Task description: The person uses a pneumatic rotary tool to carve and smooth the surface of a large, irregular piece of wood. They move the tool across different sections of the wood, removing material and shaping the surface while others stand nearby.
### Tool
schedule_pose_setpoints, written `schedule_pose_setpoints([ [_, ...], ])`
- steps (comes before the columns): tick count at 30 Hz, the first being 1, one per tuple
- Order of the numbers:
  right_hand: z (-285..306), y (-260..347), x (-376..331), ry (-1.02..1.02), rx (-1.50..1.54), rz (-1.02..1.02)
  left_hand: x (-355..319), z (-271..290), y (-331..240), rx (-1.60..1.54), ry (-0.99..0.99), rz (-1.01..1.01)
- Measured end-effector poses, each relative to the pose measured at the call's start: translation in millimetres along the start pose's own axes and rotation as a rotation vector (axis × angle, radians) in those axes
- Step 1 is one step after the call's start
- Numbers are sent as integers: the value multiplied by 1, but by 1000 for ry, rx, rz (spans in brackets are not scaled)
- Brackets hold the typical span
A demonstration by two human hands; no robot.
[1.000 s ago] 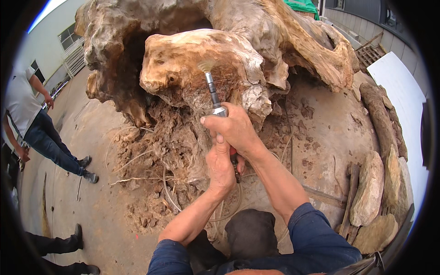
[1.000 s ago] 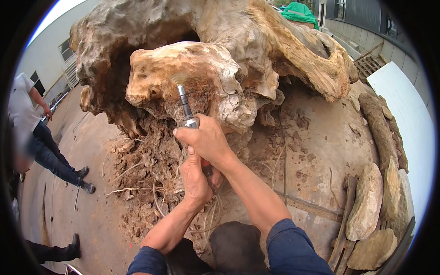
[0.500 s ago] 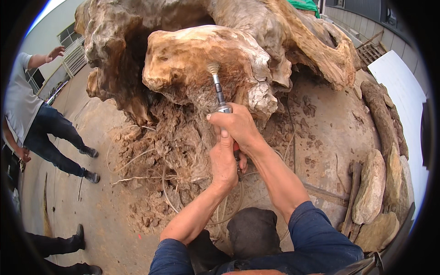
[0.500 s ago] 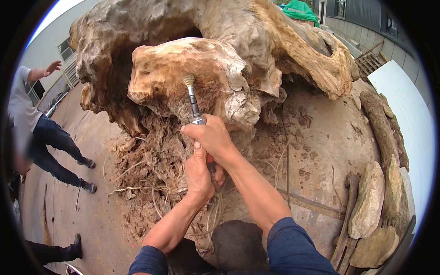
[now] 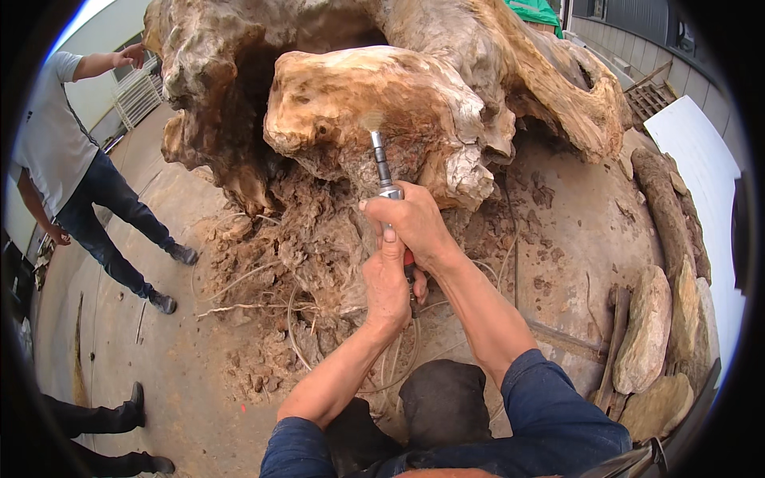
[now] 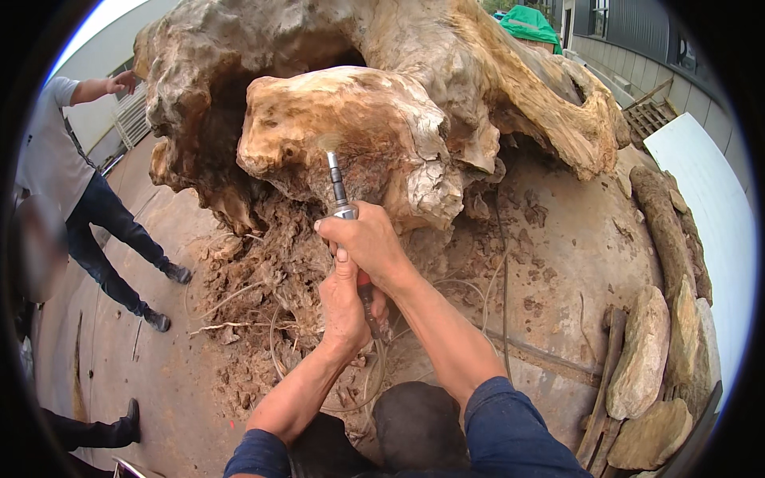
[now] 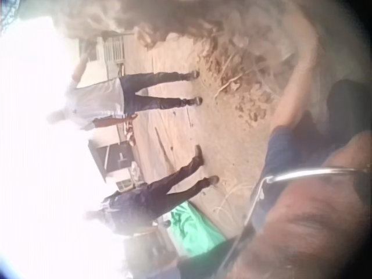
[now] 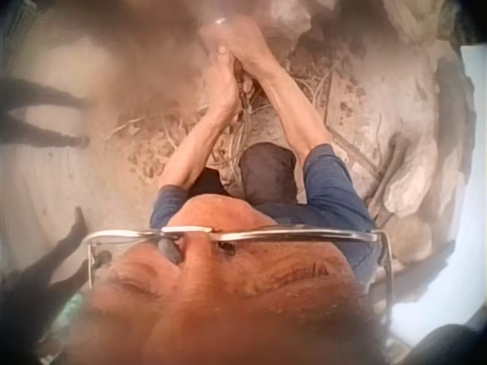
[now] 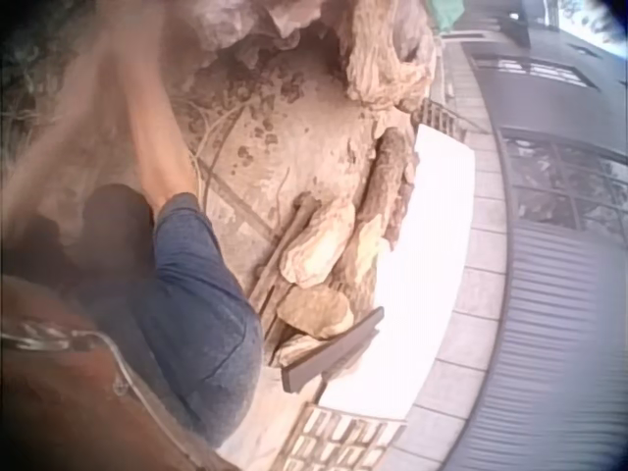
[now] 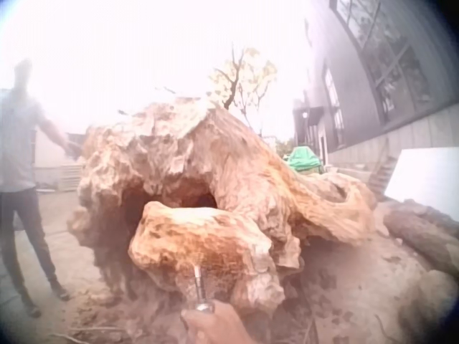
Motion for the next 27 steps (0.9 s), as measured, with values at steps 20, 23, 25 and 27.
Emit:
schedule_pose_setpoints([
  [20,27,-18,-13,-35,51,-102,-20,-14,22,29,15,34],
  [23,6,-5,-3,30,59,-71,-5,-9,4,-21,-9,0],
  [25,-5,4,5,55,53,-68,4,-8,-7,-16,-36,19],
  [27,-10,5,11,60,64,-93,14,-6,-10,-21,-58,37],
])
Point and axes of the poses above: each hand's wrist, its own x-axis towards the middle knuckle, its own z-axis out of the back of the hand, y = z × x, the point moved 9 cm from there along x, towards the middle knuckle, and after that the axes turned 13 degrees about -y, right-handed, at the moved point
